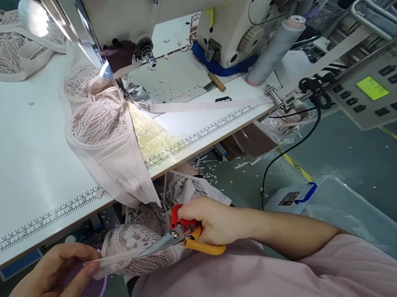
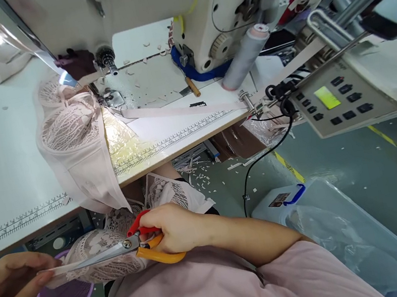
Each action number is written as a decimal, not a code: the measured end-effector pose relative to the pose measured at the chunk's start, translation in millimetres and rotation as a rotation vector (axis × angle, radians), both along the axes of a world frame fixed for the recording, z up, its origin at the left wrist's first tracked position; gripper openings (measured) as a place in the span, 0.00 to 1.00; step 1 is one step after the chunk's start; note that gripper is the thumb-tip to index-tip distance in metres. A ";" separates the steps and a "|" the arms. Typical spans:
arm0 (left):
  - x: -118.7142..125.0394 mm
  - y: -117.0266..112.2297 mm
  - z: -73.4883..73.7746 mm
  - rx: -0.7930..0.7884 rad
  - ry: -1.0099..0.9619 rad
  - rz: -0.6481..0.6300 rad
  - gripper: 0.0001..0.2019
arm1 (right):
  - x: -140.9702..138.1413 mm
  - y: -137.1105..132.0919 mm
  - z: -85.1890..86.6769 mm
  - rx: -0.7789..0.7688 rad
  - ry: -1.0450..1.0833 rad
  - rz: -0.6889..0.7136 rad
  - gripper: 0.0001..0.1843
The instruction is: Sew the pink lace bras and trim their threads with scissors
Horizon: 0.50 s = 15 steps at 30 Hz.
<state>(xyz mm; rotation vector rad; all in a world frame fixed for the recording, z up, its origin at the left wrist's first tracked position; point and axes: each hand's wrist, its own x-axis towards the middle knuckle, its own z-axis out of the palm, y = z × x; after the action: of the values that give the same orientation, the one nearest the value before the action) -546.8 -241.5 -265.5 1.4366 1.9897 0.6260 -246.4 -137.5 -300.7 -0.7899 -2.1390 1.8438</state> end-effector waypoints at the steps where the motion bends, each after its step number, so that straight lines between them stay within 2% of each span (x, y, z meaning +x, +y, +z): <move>1: 0.9 0.7 0.0 0.000 -0.057 0.016 0.17 | 0.9 -0.7 0.1 -0.015 -0.005 -0.004 0.10; 5: 23.1 7.4 1.8 0.106 -0.191 0.009 0.19 | 6.7 -7.0 -0.9 -0.007 -0.031 -0.044 0.11; 8: 56.0 16.7 2.6 0.226 -0.267 0.015 0.23 | 14.7 -10.2 -4.8 0.036 -0.074 -0.059 0.14; 11: 89.9 29.3 0.5 0.368 -0.289 0.069 0.24 | 26.1 -4.3 -6.9 0.114 -0.120 -0.007 0.18; 13: 107.4 36.8 -2.8 0.510 -0.246 0.003 0.25 | 33.7 3.0 -3.1 0.194 -0.140 0.000 0.20; 15: 119.9 42.2 -6.8 0.612 -0.199 -0.124 0.27 | 39.0 10.0 6.0 0.258 -0.121 -0.068 0.20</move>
<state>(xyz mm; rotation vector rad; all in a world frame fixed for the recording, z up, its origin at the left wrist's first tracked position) -426.8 -199.3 -272.3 1.7397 1.6036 1.3441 -207.5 -127.5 -294.8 -0.9194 -2.3306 1.4817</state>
